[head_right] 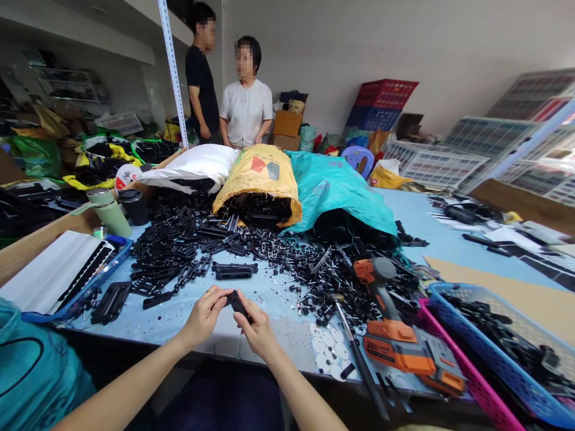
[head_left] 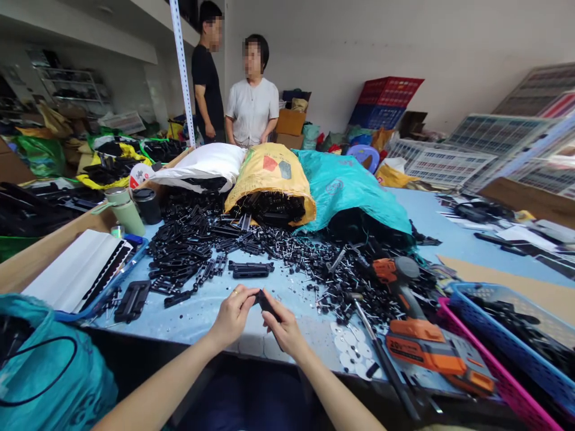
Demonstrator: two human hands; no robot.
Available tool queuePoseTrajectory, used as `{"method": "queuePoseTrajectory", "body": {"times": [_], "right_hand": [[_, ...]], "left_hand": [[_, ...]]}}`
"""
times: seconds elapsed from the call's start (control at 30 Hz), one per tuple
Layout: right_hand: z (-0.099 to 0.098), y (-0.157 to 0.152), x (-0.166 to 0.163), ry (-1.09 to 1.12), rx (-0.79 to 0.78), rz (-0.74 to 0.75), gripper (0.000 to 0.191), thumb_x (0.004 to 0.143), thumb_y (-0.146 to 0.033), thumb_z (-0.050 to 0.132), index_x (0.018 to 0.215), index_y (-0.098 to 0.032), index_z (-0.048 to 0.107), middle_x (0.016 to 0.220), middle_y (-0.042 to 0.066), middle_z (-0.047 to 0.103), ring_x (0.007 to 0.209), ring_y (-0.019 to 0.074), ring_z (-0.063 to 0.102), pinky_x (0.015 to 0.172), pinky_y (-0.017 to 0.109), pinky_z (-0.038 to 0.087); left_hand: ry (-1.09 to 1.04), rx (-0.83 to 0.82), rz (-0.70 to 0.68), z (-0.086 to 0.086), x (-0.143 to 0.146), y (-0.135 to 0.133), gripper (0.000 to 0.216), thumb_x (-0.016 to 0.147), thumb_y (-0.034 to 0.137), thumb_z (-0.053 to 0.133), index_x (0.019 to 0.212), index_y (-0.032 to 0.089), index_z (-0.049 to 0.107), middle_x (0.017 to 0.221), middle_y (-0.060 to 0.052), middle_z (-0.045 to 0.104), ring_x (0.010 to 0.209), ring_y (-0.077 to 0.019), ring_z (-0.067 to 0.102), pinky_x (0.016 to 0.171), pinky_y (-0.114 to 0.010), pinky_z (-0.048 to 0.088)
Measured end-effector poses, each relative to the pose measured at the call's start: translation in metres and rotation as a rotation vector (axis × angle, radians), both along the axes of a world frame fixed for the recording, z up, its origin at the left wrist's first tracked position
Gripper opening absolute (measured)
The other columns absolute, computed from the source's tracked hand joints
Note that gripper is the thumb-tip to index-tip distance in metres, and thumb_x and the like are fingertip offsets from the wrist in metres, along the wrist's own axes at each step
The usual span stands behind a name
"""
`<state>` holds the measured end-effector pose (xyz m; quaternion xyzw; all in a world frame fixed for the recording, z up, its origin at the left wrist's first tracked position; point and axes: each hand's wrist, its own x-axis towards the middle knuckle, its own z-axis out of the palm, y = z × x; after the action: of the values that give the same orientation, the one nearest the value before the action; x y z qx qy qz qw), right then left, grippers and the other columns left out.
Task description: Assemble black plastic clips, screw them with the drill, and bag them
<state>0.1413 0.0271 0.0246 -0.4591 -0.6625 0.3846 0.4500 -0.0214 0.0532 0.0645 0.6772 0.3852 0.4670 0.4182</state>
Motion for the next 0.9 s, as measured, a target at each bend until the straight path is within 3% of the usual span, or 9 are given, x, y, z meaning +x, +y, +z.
{"method": "queuePoseTrajectory", "body": {"times": [0.1,0.2,0.33,0.5,0.6,0.67,0.7,0.8,0.9], "right_hand": [[0.001,0.001,0.021,-0.13,0.119,-0.035,0.049,0.088,-0.039,0.047,0.136,-0.03,0.042,0.11,0.008,0.058,0.074,0.0154,0.06,0.064,0.03,0.055],[0.006,-0.001,0.033,-0.234,0.267,-0.085,0.05,0.088,-0.038,0.048,0.137,-0.029,0.04,0.114,0.009,0.059,0.091,0.0214,0.061,0.078,0.035,0.054],[0.017,-0.009,0.038,-0.505,0.369,0.023,0.052,0.088,-0.038,0.049,0.138,-0.029,0.039,0.102,0.009,0.062,0.087,0.0216,0.062,0.073,0.033,0.054],[0.03,-0.031,0.075,-0.76,0.317,0.159,0.052,0.084,-0.04,0.052,0.133,-0.025,0.044,0.094,0.01,0.063,0.076,0.0209,0.063,0.061,0.031,0.052],[0.034,-0.047,0.112,-0.666,0.203,-0.113,0.043,0.083,-0.042,0.051,0.123,-0.023,0.05,0.093,0.01,0.063,0.078,0.0222,0.063,0.062,0.033,0.053],[0.036,-0.057,0.122,-0.499,0.053,-0.335,0.036,0.085,-0.044,0.049,0.115,-0.023,0.05,0.088,0.008,0.063,0.067,0.0198,0.063,0.058,0.033,0.053],[0.037,-0.061,0.119,-0.386,-0.039,-0.374,0.035,0.085,-0.045,0.049,0.111,-0.022,0.05,0.085,0.006,0.062,0.061,0.018,0.061,0.055,0.032,0.052],[0.04,-0.068,0.083,-0.024,-0.28,-0.159,0.04,0.081,-0.049,0.055,0.109,-0.021,0.045,0.083,0.004,0.062,0.056,0.0138,0.058,0.051,0.028,0.05],[0.045,-0.068,0.043,0.265,-0.396,0.063,0.053,0.073,-0.047,0.067,0.111,-0.022,0.041,0.086,0.003,0.063,0.062,0.0118,0.058,0.052,0.024,0.049]], "left_hand": [[-0.208,-0.41,-0.24,0.009,-0.015,0.002,0.049,0.083,0.053,0.05,0.113,0.014,0.057,0.078,-0.005,0.059,0.067,-0.0135,0.057,0.058,-0.025,0.046],[-0.346,-0.787,-0.457,0.013,-0.024,0.001,0.054,0.073,0.054,0.063,0.104,0.01,0.057,0.059,0.0,0.055,0.044,-0.0064,0.048,0.041,-0.017,0.033],[-0.209,-0.977,-0.498,0.009,-0.027,-0.002,0.04,0.066,0.046,0.072,0.071,0.01,0.056,0.051,-0.001,0.058,0.034,-0.002,0.041,0.034,-0.014,0.022],[0.015,-0.974,-0.525,0.018,-0.052,-0.014,0.041,0.066,0.049,0.069,0.06,0.013,0.052,0.044,-0.001,0.057,0.03,-0.004,0.041,0.03,-0.014,0.019],[0.125,-0.91,-0.456,0.033,-0.076,-0.021,0.039,0.069,0.049,0.066,0.074,0.012,0.058,0.045,0.0,0.057,0.03,-0.005,0.043,0.031,-0.014,0.024],[0.17,-0.835,-0.374,0.037,-0.078,-0.025,0.038,0.073,0.048,0.063,0.084,0.012,0.059,0.047,0.001,0.058,0.033,-0.0058,0.045,0.033,-0.014,0.029],[0.188,-0.803,-0.364,0.035,-0.073,-0.027,0.036,0.074,0.047,0.061,0.085,0.012,0.058,0.049,0.002,0.058,0.034,-0.0061,0.047,0.034,-0.014,0.032],[0.229,-0.755,-0.441,0.024,-0.039,-0.04,0.031,0.076,0.043,0.059,0.083,0.013,0.057,0.051,0.002,0.058,0.036,-0.0073,0.049,0.037,-0.016,0.037],[0.204,-0.72,-0.49,0.018,-0.01,-0.053,0.027,0.076,0.04,0.058,0.082,0.014,0.056,0.053,0.003,0.057,0.038,-0.0072,0.05,0.037,-0.016,0.037]]}}
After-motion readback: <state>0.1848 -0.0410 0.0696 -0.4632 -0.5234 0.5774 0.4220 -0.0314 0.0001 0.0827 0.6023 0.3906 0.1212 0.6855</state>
